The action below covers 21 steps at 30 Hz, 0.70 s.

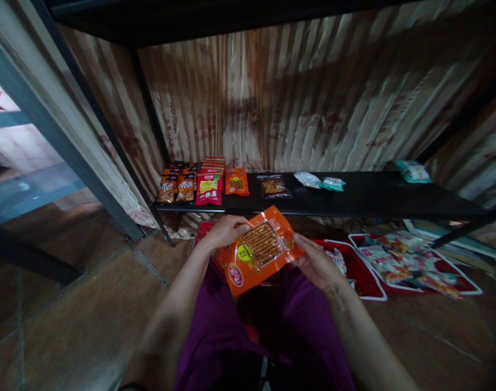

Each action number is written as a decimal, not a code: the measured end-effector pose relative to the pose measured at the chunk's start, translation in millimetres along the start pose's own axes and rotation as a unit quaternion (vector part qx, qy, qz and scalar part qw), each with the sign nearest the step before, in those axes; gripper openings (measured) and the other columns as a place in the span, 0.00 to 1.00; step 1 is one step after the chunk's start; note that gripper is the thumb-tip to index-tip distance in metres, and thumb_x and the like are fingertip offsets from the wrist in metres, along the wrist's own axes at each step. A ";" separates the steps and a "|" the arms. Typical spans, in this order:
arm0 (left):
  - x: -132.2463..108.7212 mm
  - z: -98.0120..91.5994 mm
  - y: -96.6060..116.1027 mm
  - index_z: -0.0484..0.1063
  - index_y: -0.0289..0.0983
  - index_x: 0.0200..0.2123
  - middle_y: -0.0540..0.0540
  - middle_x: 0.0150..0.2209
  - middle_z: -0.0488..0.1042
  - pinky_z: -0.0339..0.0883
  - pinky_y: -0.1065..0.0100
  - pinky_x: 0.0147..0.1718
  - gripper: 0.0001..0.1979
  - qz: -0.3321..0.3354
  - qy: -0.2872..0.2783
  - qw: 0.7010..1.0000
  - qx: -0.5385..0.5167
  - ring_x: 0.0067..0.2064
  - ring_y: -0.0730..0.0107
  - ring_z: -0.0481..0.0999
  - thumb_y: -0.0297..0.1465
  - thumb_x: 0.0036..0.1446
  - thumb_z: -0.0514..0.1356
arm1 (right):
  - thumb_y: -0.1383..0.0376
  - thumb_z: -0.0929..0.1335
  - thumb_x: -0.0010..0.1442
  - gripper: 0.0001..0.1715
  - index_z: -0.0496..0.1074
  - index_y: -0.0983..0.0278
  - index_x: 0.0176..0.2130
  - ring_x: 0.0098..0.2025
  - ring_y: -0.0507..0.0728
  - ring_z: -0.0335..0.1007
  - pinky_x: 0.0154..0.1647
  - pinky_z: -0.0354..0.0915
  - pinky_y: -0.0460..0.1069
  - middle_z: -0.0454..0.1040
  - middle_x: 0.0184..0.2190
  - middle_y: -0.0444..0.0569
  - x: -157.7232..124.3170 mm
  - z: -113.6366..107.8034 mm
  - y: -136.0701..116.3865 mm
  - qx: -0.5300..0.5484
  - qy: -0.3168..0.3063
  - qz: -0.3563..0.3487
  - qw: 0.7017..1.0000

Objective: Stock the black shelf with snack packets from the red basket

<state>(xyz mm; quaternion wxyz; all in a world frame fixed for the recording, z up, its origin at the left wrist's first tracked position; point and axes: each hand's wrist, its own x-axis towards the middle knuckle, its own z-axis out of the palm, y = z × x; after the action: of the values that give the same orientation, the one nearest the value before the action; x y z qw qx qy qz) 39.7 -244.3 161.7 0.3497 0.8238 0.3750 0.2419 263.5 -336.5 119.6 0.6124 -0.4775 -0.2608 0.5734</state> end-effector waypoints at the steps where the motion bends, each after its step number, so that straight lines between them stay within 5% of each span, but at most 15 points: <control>1: 0.2 -1.8 4.3 0.78 0.38 0.34 0.50 0.30 0.77 0.61 0.72 0.32 0.13 0.000 -0.022 1.000 -0.012 0.34 0.67 0.72 0.36 0.53 0.55 | 0.57 0.78 0.38 0.19 0.77 0.61 0.31 0.31 0.56 0.76 0.33 0.72 0.48 0.80 0.31 0.47 -3.6 -1.7 -0.7 -0.005 -0.008 0.001 1.000; 5: 6.6 0.8 17.8 0.79 0.41 0.31 0.50 0.30 0.79 0.63 0.70 0.36 0.09 -0.003 -0.064 0.997 -0.030 0.35 0.64 0.74 0.36 0.50 0.60 | 0.59 0.78 0.41 0.20 0.77 0.64 0.35 0.35 0.61 0.77 0.38 0.71 0.53 0.80 0.33 0.51 -16.0 0.8 -1.6 -0.075 -0.087 0.047 0.992; 8: 12.1 5.3 23.6 0.78 0.42 0.32 0.50 0.32 0.79 0.63 0.68 0.41 0.07 0.044 -0.008 0.999 0.000 0.37 0.64 0.75 0.34 0.50 0.60 | 0.60 0.77 0.42 0.19 0.77 0.64 0.36 0.37 0.63 0.77 0.39 0.72 0.54 0.80 0.34 0.51 -21.4 7.6 4.4 -0.074 -0.084 0.040 0.993; 12: 6.7 6.4 19.9 0.76 0.39 0.40 0.44 0.45 0.75 0.62 0.65 0.49 0.11 0.094 0.256 0.961 -0.033 0.48 0.64 0.72 0.31 0.57 0.55 | 0.60 0.78 0.41 0.22 0.76 0.60 0.37 0.42 0.64 0.76 0.43 0.72 0.56 0.80 0.37 0.48 -21.9 10.3 18.4 0.041 0.029 -0.012 0.999; 15: -9.0 16.9 4.1 0.73 0.37 0.42 0.41 0.49 0.72 0.58 0.62 0.54 0.13 0.018 0.516 0.851 -0.096 0.53 0.65 0.68 0.30 0.58 0.52 | 0.61 0.77 0.42 0.23 0.74 0.58 0.40 0.44 0.62 0.75 0.46 0.71 0.56 0.80 0.39 0.44 -19.4 7.5 26.8 0.126 0.077 -0.036 0.988; 16: -15.1 24.7 -1.9 0.72 0.37 0.43 0.41 0.50 0.70 0.57 0.61 0.56 0.13 -0.017 0.560 0.818 -0.129 0.54 0.64 0.67 0.31 0.58 0.52 | 0.61 0.77 0.42 0.23 0.74 0.57 0.40 0.45 0.62 0.75 0.47 0.71 0.57 0.79 0.39 0.44 -18.5 6.8 29.1 0.147 0.084 -0.040 0.985; 18: -26.5 46.0 -10.4 0.71 0.36 0.44 0.40 0.49 0.72 0.59 0.60 0.53 0.14 -0.087 0.526 0.805 -0.260 0.52 0.63 0.69 0.34 0.57 0.54 | 0.61 0.76 0.43 0.23 0.74 0.57 0.41 0.47 0.62 0.74 0.49 0.70 0.57 0.79 0.39 0.43 -17.3 7.2 33.6 0.177 0.086 -0.039 0.980; 21: -37.6 83.5 -6.7 0.70 0.36 0.47 0.39 0.52 0.71 0.64 0.61 0.49 0.19 -0.136 0.337 0.811 -0.458 0.52 0.60 0.71 0.40 0.55 0.57 | 0.60 0.76 0.44 0.21 0.74 0.58 0.40 0.48 0.62 0.73 0.49 0.70 0.57 0.80 0.40 0.44 -18.1 12.2 42.4 0.201 0.078 -0.026 0.976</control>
<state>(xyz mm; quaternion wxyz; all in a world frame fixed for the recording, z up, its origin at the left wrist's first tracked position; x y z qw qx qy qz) 69.3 -303.6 98.1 0.5670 0.3758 0.4234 0.5983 230.0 -355.1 91.3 0.7289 -0.3815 -0.1037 0.5589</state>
